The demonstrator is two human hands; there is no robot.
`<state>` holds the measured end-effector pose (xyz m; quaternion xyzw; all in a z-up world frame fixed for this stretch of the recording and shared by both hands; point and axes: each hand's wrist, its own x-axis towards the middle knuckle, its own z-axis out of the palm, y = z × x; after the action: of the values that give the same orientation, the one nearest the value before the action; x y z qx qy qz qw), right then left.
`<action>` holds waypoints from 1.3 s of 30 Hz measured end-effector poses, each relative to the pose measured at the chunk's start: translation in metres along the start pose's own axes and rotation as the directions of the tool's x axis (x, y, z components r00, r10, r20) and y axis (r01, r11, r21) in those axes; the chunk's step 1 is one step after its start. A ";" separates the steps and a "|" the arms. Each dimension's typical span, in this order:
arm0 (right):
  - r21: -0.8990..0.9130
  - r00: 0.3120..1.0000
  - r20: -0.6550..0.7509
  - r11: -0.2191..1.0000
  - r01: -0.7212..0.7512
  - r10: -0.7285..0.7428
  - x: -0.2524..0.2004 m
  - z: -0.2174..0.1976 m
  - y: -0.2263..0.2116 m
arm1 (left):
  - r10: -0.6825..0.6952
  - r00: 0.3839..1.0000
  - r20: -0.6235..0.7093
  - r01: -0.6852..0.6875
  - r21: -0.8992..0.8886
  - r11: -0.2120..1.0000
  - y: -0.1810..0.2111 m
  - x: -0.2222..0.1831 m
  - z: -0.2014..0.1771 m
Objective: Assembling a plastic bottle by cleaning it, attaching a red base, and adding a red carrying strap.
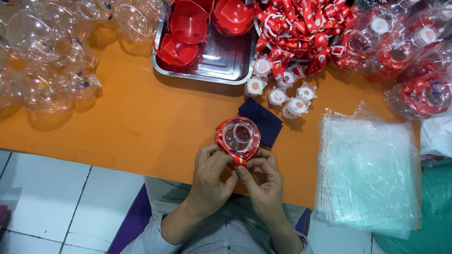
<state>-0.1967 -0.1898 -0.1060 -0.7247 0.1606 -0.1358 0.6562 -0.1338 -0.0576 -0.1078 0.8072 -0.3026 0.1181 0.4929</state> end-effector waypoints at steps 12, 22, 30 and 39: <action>-0.069 0.986 -0.081 0.988 0.140 -0.146 0.015 0.001 0.022 | 0.099 0.989 -0.108 -0.107 -0.065 0.992 -0.026 -0.017 0.016; -0.106 0.956 -0.139 0.964 0.244 -0.258 0.019 0.012 0.032 | 0.332 0.943 -0.032 -0.332 -0.010 0.943 -0.048 -0.016 0.008; -0.301 0.907 -0.127 0.886 0.351 -0.402 0.024 0.016 0.035 | 0.269 0.962 -0.041 -0.272 -0.132 0.953 -0.044 -0.005 0.001; -0.439 0.828 -0.057 0.759 0.481 -0.558 0.038 0.017 0.046 | 0.341 0.938 -0.054 -0.339 0.049 0.940 -0.055 -0.003 0.012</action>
<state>-0.1575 -0.1946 -0.1539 -0.8446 0.0368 -0.3431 0.4093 -0.1046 -0.0485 -0.1545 0.7482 -0.4197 0.2322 0.4583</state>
